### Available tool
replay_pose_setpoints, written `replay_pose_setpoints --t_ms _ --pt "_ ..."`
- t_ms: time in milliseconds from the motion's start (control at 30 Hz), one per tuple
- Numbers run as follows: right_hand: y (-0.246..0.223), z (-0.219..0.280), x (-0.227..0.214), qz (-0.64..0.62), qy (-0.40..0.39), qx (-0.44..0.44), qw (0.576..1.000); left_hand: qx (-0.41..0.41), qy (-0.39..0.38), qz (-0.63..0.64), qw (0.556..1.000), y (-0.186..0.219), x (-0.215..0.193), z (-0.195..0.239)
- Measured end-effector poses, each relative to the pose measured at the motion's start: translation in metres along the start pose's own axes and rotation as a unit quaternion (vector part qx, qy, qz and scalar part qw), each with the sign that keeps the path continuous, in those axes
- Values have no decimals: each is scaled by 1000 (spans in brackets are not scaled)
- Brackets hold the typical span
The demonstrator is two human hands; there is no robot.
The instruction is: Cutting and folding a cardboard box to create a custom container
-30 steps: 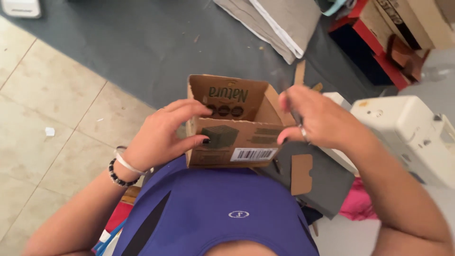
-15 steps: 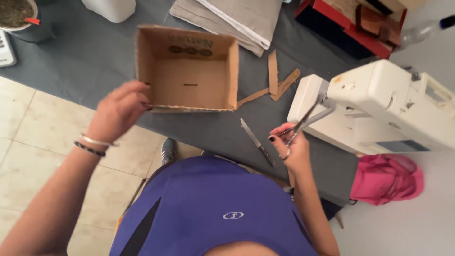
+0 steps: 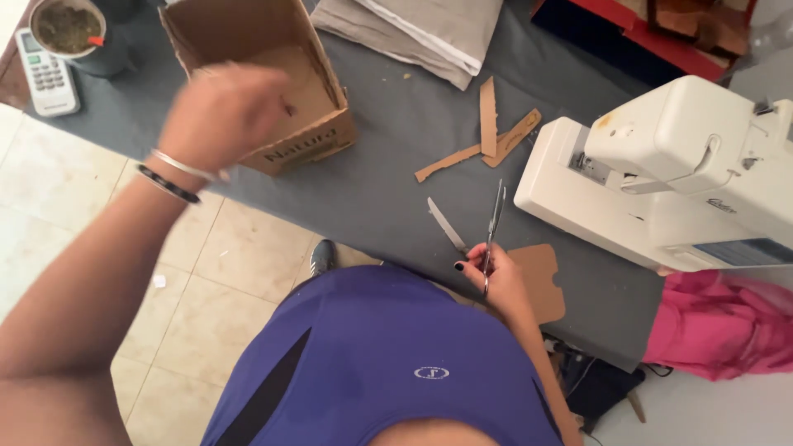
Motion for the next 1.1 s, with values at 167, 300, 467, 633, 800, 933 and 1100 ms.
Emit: replay_pose_setpoints --t_ms 167,300,467,633,800,933,1100 --pt "49 -18 0 -23 8 -80 996 -146 -295 62 942 21 25 2" --pt "45 -23 3 -6 -2 -87 996 -264 -380 120 878 -15 70 20" --pt "28 -27 10 -22 -10 -120 993 -278 -250 137 917 -9 68 37" --pt "-8 -29 15 35 0 -166 986 -141 -187 -46 971 34 53 61" --pt "-76 -34 30 -9 -38 -258 965 -134 -177 51 974 42 47 71" --pt "-100 -53 30 52 -23 -260 964 -105 -157 56 980 56 37 62" --pt "-46 -109 35 250 -11 -121 961 49 56 -61 995 75 37 72"
Point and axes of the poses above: each hand's wrist, its own z-axis away from the middle knuckle, its own x-axis out of the palm, y = z × x, the point moved 3 cm from there along -z, towards the middle knuckle, and after that the axes turned 4 degrees about y, right-handed, at the moved point
